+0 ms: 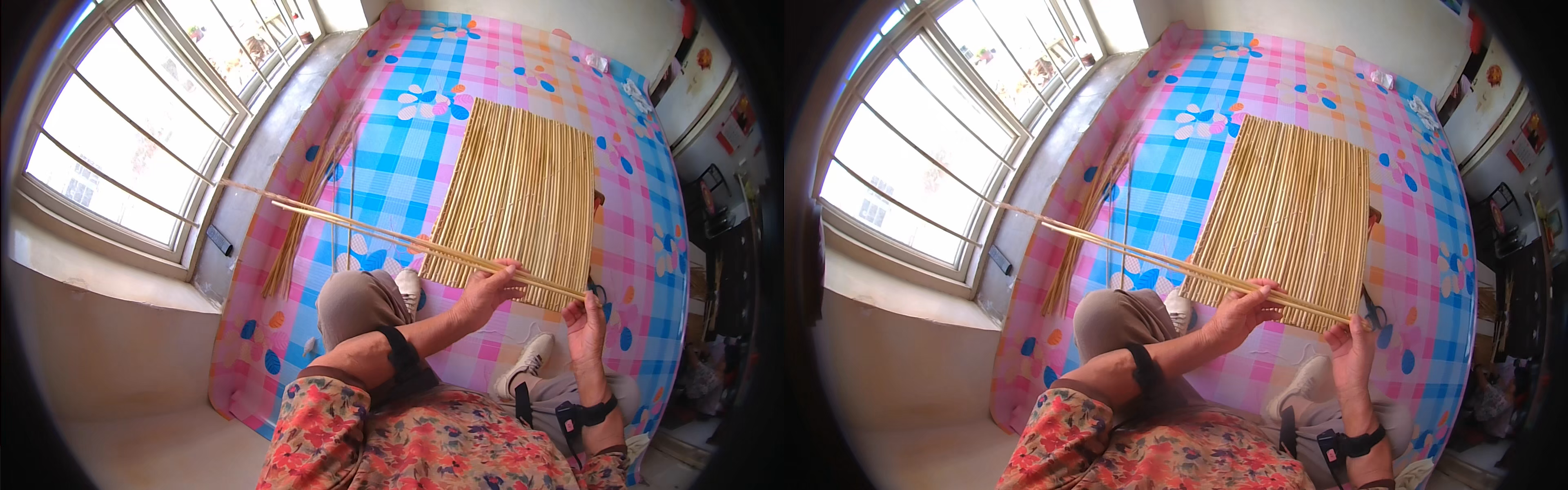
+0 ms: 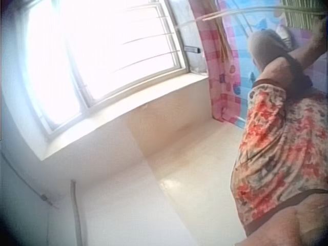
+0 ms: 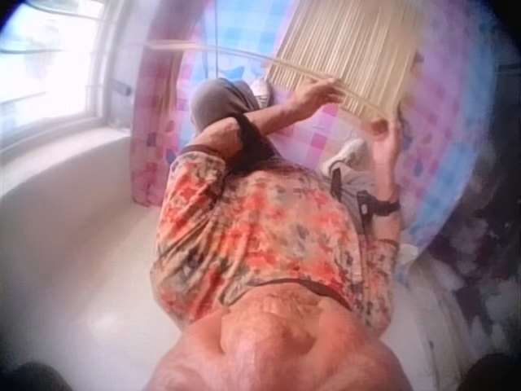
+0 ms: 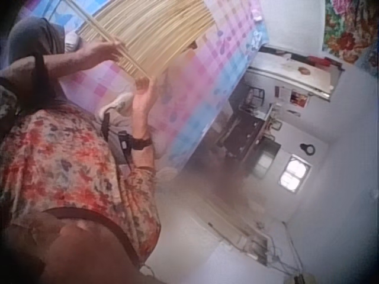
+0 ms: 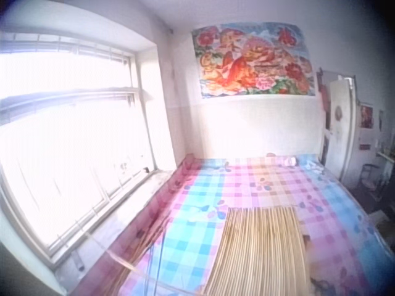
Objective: The person weaves together thin bamboo sticks by threading a white string through and around them while holding the sticks against a wooden frame.
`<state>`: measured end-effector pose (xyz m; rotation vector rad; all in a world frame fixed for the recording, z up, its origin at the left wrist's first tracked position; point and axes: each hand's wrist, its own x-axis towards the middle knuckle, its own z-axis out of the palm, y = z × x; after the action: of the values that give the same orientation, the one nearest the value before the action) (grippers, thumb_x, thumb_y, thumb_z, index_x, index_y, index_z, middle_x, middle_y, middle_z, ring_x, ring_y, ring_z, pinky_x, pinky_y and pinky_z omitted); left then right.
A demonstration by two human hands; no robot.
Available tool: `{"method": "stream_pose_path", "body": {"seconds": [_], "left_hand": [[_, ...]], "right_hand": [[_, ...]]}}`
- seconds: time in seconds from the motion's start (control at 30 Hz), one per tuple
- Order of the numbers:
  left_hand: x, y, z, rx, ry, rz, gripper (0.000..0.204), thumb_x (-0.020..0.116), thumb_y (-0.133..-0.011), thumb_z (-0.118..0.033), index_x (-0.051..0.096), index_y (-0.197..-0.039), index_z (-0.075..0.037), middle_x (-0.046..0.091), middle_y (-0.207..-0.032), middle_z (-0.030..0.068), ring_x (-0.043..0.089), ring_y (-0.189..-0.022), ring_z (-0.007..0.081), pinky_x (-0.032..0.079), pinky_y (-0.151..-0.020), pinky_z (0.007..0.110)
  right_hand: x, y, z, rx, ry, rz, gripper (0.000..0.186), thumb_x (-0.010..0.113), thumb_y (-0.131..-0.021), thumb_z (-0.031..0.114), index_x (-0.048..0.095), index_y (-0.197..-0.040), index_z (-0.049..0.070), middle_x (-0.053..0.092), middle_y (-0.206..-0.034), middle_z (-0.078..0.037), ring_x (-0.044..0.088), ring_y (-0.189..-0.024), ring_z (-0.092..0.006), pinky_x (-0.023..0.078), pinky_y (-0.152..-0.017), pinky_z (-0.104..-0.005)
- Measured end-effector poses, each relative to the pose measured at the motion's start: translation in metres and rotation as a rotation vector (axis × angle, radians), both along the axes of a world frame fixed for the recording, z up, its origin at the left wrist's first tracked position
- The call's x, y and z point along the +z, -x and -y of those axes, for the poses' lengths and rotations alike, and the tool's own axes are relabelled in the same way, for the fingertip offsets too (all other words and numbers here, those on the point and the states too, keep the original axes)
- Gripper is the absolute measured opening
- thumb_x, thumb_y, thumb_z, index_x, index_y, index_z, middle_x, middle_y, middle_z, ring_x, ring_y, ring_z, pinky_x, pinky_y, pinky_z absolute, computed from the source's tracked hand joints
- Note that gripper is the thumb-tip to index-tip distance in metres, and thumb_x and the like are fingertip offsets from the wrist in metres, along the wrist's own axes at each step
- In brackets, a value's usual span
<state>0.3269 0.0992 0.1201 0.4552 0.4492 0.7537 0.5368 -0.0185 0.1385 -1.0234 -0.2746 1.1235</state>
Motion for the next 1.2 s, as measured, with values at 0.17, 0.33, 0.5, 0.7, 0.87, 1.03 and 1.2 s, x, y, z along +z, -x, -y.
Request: {"method": "stream_pose_path", "body": {"seconds": [0.17, 0.33, 0.5, 0.7, 0.87, 1.03, 1.2], "left_hand": [[-0.007, 0.005, -0.004, 0.055, -0.012, 0.061, 0.017, 0.058, -0.096, -0.017, 0.059, -0.108, -0.004, 0.065, -0.106, 0.0124, 0.066, -0.096, 0.0227, 0.056, -0.086, 0.036], [-0.006, 0.005, -0.004, 0.061, 0.029, 0.021, 0.019, 0.060, -0.095, -0.018, 0.058, -0.108, -0.005, 0.064, -0.106, 0.0111, 0.065, -0.094, 0.0215, 0.056, -0.084, 0.035], [-0.004, 0.002, -0.005, 0.040, 0.003, 0.084, 0.018, 0.061, -0.094, -0.018, 0.060, -0.107, -0.005, 0.065, -0.107, 0.0112, 0.065, -0.095, 0.0233, 0.055, -0.085, 0.037], [0.001, 0.026, -0.012, 0.068, -0.045, -0.070, 0.020, 0.058, -0.096, -0.018, 0.057, -0.111, -0.004, 0.064, -0.109, 0.0142, 0.064, -0.100, 0.0247, 0.053, -0.090, 0.038], [0.003, 0.040, -0.017, 0.074, 0.021, -0.012, 0.016, 0.056, -0.097, -0.015, 0.059, -0.108, -0.003, 0.065, -0.107, 0.0129, 0.066, -0.097, 0.0225, 0.057, -0.088, 0.037], [0.011, 0.036, -0.016, 0.052, 0.009, -0.037, 0.016, 0.056, -0.097, -0.014, 0.060, -0.108, -0.003, 0.065, -0.107, 0.0113, 0.065, -0.098, 0.0215, 0.057, -0.089, 0.037], [0.014, 0.040, -0.018, 0.053, -0.039, -0.049, 0.018, 0.058, -0.096, -0.016, 0.060, -0.109, -0.005, 0.064, -0.109, 0.0100, 0.064, -0.098, 0.0183, 0.056, -0.087, 0.031]], "right_hand": [[0.002, 0.005, -0.005, 0.009, -0.011, -0.033, 0.014, 0.061, -0.095, 0.017, 0.059, -0.105, 0.007, 0.065, -0.091, -0.005, 0.066, -0.080, -0.0157, 0.059, -0.072, -0.0323], [0.001, 0.006, -0.004, 0.042, -0.030, -0.015, 0.015, 0.060, -0.095, 0.014, 0.058, -0.107, 0.006, 0.065, -0.094, -0.006, 0.067, -0.083, -0.0169, 0.060, -0.075, -0.0330], [0.009, 0.008, -0.001, -0.002, -0.044, 0.020, 0.021, 0.061, -0.094, 0.014, 0.057, -0.114, 0.006, 0.064, -0.093, -0.007, 0.066, -0.081, -0.0172, 0.059, -0.075, -0.0346], [0.014, 0.022, -0.015, 0.087, -0.137, -0.008, 0.028, 0.066, -0.091, 0.013, 0.056, -0.115, 0.002, 0.065, -0.088, -0.010, 0.067, -0.080, -0.0216, 0.058, -0.077, -0.0379], [0.016, 0.028, -0.016, 0.131, -0.155, 0.017, 0.027, 0.065, -0.092, 0.014, 0.058, -0.115, 0.003, 0.067, -0.088, -0.009, 0.069, -0.081, -0.0209, 0.059, -0.079, -0.0390], [0.018, 0.027, -0.010, 0.127, -0.190, -0.009, 0.027, 0.064, -0.092, 0.014, 0.059, -0.117, 0.005, 0.067, -0.088, -0.008, 0.069, -0.081, -0.0200, 0.059, -0.079, -0.0380], [0.024, 0.031, -0.008, 0.118, -0.191, -0.013, 0.029, 0.063, -0.093, 0.013, 0.056, -0.119, 0.001, 0.065, -0.089, -0.007, 0.067, -0.081, -0.0166, 0.059, -0.078, -0.0348]]}}
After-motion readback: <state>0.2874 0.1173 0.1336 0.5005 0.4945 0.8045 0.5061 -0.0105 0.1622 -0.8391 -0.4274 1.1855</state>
